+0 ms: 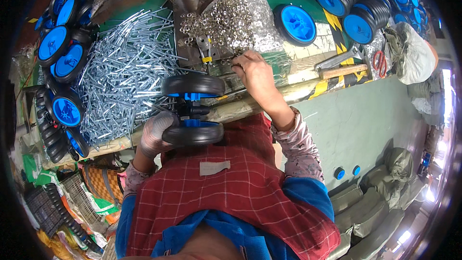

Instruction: The person assembles small blue and black wheels by inserting metal rods and washers into the wheel hubs. They repeatedly pick up wheels, insert components, and place the finished units on a nearby pile.

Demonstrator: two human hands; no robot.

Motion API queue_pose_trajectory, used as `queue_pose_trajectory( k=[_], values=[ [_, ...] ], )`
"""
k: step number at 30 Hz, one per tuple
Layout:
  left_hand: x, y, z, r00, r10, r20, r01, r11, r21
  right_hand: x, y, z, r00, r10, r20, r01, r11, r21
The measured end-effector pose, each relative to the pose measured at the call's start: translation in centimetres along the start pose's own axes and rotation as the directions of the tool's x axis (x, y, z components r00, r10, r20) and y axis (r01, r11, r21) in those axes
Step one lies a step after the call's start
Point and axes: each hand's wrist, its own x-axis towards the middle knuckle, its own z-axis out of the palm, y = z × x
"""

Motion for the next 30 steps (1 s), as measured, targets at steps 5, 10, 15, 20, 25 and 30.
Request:
queue_pose_trajectory(
  k=[5,10,15,20,25,30],
  values=[
    [-0.4,-1.1,0.5,0.994,0.050,-0.101,-0.051,0.999,-0.014,0.8,-0.6,-0.3,0.987,0.113,0.118,-0.119,0.992,0.048],
    [1.1,-0.4,-0.1,1.000,0.031,-0.003,-0.031,0.999,-0.023,4.8,-2.0,1.7,0.927,0.363,0.094,-0.328,0.665,0.671],
    [1.1,-0.6,-0.2,0.999,0.037,0.010,-0.036,0.999,-0.036,7.1,-3.6,2.8,0.945,0.318,0.071,-0.297,0.752,0.589],
    [1.5,-0.1,-0.4,0.998,0.050,-0.029,-0.051,0.999,-0.006,6.7,-3.2,2.9,0.936,0.343,0.080,-0.318,0.724,0.612],
    [1.6,-0.1,0.0,0.999,-0.029,-0.028,0.028,0.999,-0.039,4.9,-3.2,1.2,0.959,0.255,0.123,-0.271,0.697,0.664],
    [7.4,2.3,-2.9,0.899,-0.414,-0.140,0.341,0.865,-0.369,0.9,-3.1,0.0,0.986,0.049,0.160,-0.102,0.934,0.342]
  ],
)
